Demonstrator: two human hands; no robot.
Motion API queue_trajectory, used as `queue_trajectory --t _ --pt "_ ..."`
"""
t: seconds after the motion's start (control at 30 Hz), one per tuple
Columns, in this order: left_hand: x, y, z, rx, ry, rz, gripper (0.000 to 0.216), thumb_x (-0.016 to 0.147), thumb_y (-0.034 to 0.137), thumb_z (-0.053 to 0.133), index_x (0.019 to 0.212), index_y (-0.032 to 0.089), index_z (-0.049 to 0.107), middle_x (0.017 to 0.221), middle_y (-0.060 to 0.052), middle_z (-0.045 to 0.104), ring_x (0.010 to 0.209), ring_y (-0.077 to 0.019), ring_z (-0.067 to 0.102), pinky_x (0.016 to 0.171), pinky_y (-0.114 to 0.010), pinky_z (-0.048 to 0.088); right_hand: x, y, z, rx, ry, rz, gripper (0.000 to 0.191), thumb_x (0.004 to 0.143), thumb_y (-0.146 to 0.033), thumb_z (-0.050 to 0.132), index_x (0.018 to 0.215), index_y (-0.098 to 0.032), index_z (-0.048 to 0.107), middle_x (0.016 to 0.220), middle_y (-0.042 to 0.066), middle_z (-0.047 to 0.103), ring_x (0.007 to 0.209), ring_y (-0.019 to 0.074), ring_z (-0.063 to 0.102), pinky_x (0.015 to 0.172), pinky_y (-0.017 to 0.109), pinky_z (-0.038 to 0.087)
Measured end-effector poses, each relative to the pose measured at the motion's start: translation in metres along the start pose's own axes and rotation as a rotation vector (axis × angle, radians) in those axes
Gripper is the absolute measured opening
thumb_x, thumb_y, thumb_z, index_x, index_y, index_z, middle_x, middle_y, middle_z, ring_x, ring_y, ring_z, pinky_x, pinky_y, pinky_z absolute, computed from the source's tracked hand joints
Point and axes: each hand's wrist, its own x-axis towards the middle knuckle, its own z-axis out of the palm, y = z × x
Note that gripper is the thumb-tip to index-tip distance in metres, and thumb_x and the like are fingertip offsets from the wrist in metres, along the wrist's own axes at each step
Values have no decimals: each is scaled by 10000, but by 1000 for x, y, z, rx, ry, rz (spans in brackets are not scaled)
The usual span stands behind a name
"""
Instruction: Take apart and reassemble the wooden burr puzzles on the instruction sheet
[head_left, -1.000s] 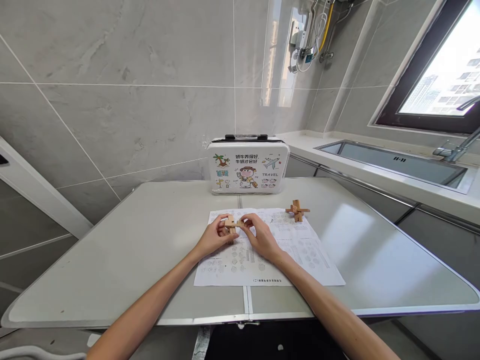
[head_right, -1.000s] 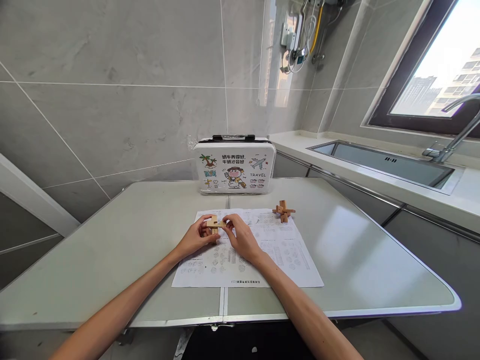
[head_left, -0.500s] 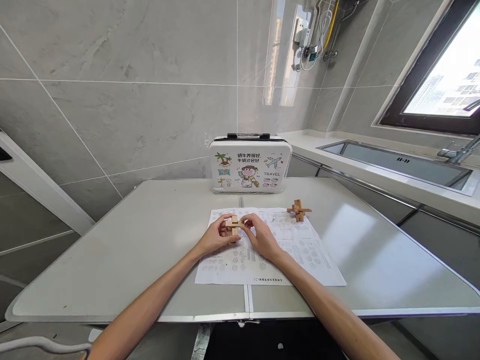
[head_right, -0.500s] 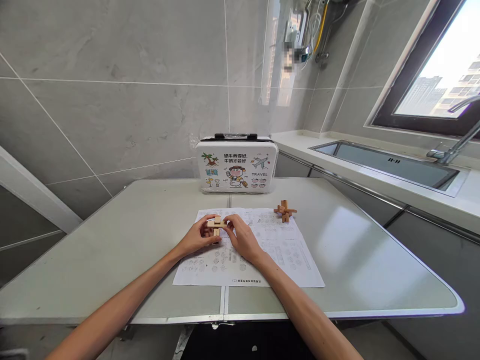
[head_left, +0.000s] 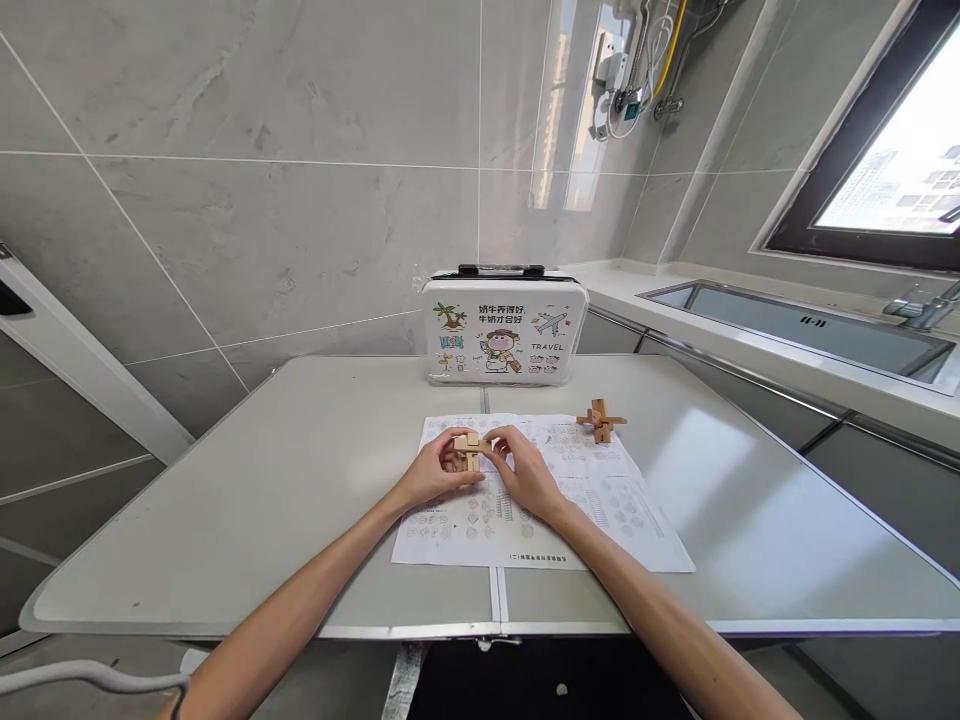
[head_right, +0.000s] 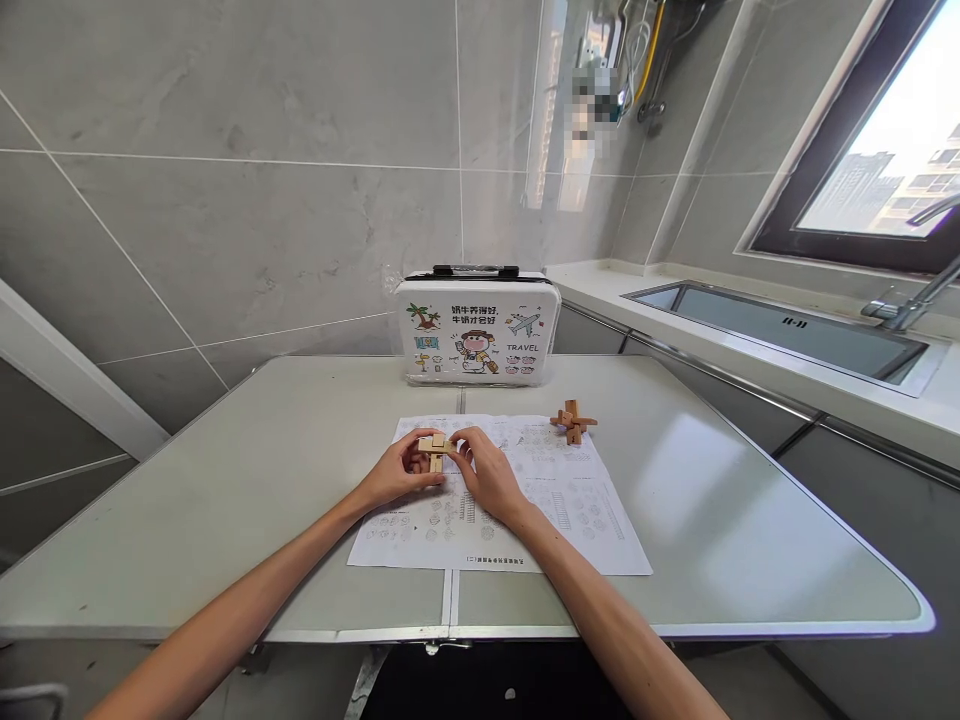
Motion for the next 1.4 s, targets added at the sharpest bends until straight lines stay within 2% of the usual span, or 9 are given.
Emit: queue_trajectory --t 0.43,0.57,0.73,0.83,0.93,1.07,1.17,1.4 --pt "-2 -1 -1 25 10 -12 829 667 466 915 1365 211 549 735 59 535 655 -106 490 608 -231 402 0 1 1 29 6 96 170 1041 -366 513 1143 -247 579 1094 63 678 815 189 644 721 338 517" --pt "0 -4 -1 9 10 -7 826 667 462 917 1363 209 552 743 52 570 658 -110 526 611 -232 421 1 2 1 27 1 141 188 1029 -384 524 1133 -240 588 1048 60 693 774 185 636 704 335 516" --pt "4 -8 -2 -79 83 7 797 676 470 907 1335 198 549 897 -9 678 691 -113 599 646 -245 492 1 4 0 8 -5 180 213 1012 -385 555 1158 -231 577 1057 54 690 724 168 617 727 345 523" --pt "7 -9 -5 -162 177 5 741 715 464 888 1323 212 547 1119 -71 716 776 -128 665 721 -270 533 0 3 -1 -15 -40 141 219 1000 -376 593 1167 -235 589 1105 60 675 772 170 625 759 346 527" --pt "8 -9 -8 -217 256 -25 730 737 469 877 1334 224 535 1242 -107 705 790 -132 688 702 -267 530 -2 -1 -1 -63 -130 54 229 998 -370 613 1195 -255 627 1115 67 661 871 192 643 791 344 532" --pt "8 -8 -9 -240 289 -57 724 732 487 878 1320 218 551 1239 -124 712 745 -125 673 633 -251 500 -6 -5 0 -95 -270 -31 339 971 -367 673 1303 -306 638 1182 74 634 1024 222 645 900 366 544" --pt "7 -7 -8 -240 279 -56 717 724 483 884 1307 216 562 1223 -123 718 720 -116 660 634 -254 502 -7 -5 2 -140 -308 -69 382 952 -383 704 1324 -316 649 1198 89 618 1092 254 622 955 411 539" --pt "7 -9 -8 -190 242 -44 688 766 469 856 1339 233 558 1269 -125 707 714 -105 638 683 -270 528 -6 -6 2 -164 -294 -65 214 955 -320 686 1165 -280 671 1124 82 625 1063 259 606 913 408 530"
